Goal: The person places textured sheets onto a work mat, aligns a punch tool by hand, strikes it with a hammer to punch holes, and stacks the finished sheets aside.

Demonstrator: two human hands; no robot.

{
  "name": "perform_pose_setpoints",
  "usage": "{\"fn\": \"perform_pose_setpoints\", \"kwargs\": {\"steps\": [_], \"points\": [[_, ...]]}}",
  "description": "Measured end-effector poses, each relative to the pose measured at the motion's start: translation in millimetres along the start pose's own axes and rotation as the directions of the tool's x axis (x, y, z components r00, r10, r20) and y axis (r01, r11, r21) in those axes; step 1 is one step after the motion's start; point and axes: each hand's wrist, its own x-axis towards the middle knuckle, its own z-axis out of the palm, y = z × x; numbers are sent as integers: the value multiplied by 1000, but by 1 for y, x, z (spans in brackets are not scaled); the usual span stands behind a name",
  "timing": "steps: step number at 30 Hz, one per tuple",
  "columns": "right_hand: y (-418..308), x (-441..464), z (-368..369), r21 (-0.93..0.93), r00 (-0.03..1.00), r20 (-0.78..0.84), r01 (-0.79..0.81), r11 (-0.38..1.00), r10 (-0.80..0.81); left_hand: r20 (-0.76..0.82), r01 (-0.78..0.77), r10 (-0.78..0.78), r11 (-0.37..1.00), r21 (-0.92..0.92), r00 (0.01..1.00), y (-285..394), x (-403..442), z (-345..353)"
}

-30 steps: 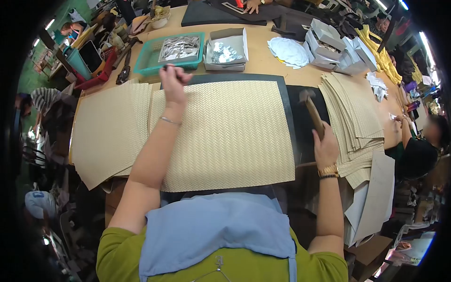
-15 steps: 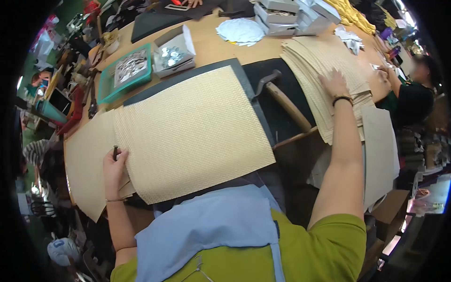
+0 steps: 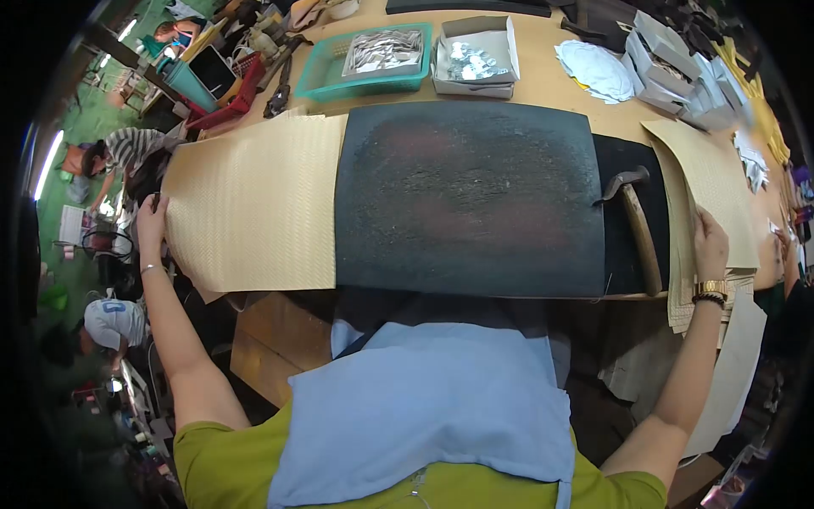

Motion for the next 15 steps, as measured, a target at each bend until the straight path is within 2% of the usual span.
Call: {"fn": "perform_pose_setpoints", "kwargs": {"steps": [1, 4, 5, 6, 7, 8, 9, 10, 11, 12, 14, 15], "points": [[-49, -5, -9, 112, 998, -21, 57, 992, -55, -12, 30, -29, 983, 180, 1000, -2, 1, 1], [-162, -21, -13, 381, 980, -103, 198, 903, -171, -308, 17, 42, 982, 187, 950, 25, -11, 20], [-202, -31, -10, 437, 982, -101, 187, 880, -159, -314, -133, 124, 991, -8, 941, 37, -11, 35], [-240, -41, -2, 540, 974, -111, 227, 810, -199, -214, -171, 130, 968, -186, 968, 47, -9, 62], [-273, -54, 3, 650, 973, 2, 175, 740, -232, -111, -183, 152, 915, -359, 982, 62, -10, 85], [-308, -67, 9, 705, 937, -15, 257, 661, -348, 250, 170, -50, 858, -485, 967, 152, -60, 68], [-342, -79, -2, 760, 904, 227, 69, 646, -363, 401, 191, 49, 821, -537, 915, 183, -84, 80], [-353, -89, 17, 839, 848, 216, 92, 536, -485, 503, 256, 159, 709, -657, 850, 204, -107, 96], [-362, -98, 27, 901, 801, 185, 92, 423, -569, 583, 328, 245, 632, -702, 775, 219, -126, 110], [-365, -102, 22, 906, 776, 218, 64, 418, -591, 646, 410, 335, 556, -723, 686, 231, -141, 119], [-339, -94, 25, 765, 845, 157, 224, 604, -512, 661, 406, 313, 589, -699, 682, 257, -161, 118], [-319, -85, 27, 667, 911, 113, 226, 710, -396, 666, 406, 295, 604, -686, 685, 263, -165, 117]]}}
